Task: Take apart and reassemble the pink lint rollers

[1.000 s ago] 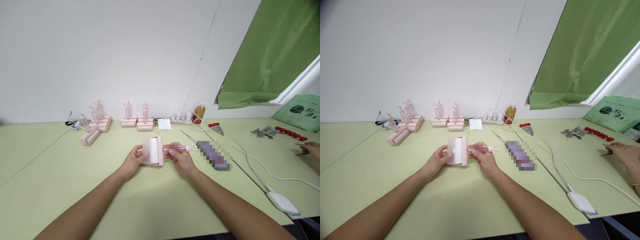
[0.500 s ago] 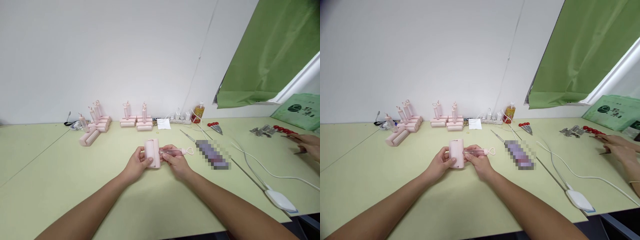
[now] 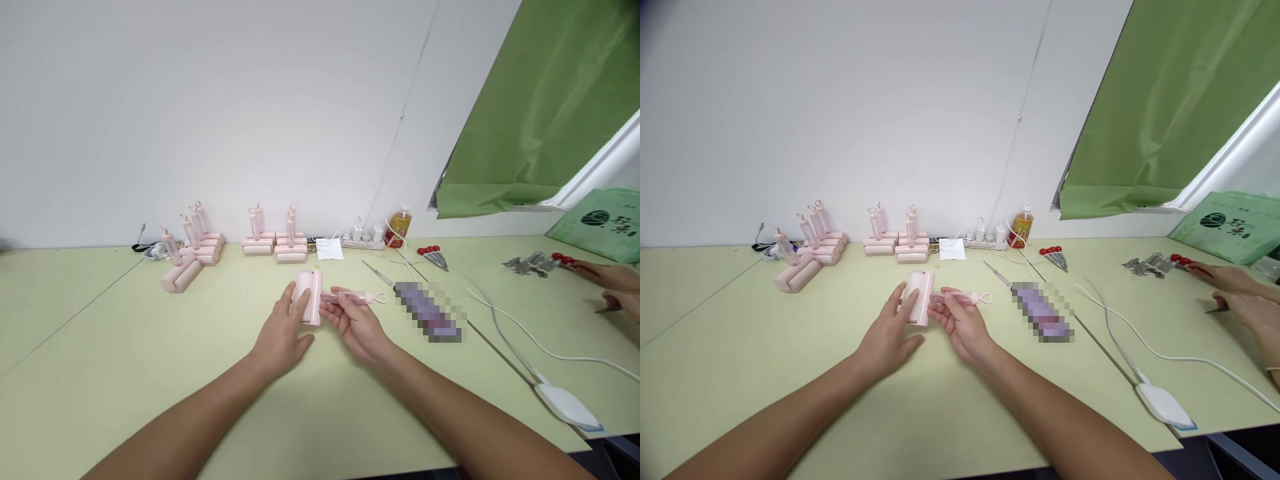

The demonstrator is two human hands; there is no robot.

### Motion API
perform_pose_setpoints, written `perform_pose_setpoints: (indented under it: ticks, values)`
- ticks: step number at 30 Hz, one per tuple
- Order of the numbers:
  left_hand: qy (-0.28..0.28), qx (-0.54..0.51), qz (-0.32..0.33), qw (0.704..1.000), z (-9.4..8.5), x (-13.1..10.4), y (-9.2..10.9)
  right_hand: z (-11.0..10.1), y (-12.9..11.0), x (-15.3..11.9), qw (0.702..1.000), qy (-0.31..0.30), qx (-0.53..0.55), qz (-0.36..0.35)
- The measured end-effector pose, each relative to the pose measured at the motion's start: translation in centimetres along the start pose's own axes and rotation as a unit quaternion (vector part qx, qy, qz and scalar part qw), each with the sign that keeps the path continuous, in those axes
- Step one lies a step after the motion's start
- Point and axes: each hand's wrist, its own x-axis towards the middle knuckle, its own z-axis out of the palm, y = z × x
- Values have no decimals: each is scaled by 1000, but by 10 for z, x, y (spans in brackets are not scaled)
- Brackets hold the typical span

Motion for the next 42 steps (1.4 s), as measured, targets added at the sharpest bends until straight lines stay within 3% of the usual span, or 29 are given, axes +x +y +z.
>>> perform_pose_setpoints:
  ticks: [5, 10, 16, 20, 24, 32, 37, 42]
  values:
    - [45, 79, -7, 996, -8, 8, -6, 5, -7, -11, 994, -94, -15, 57]
    - [56, 64, -136, 987, -24, 24, -30, 2, -6, -16, 980, -166, -84, 73]
    - [124, 82, -312, 938, -56, 40, -82, -9, 1, -3, 978, -114, -150, 93]
    - [203, 115, -366, 901, -86, 37, -117, -11, 0, 0, 976, -91, -171, 95]
    - [277, 130, -400, 864, -105, 28, -137, -9, 0, -3, 973, -97, -187, 96]
    - [252, 156, -473, 830, -105, 17, -147, -13, 4, 0, 967, -105, -212, 97]
    - [233, 114, -468, 845, -103, 18, -160, -14, 6, 1, 962, -113, -229, 100]
    - [238, 113, -498, 826, -101, 28, -164, -13, 8, 3, 962, -103, -232, 102]
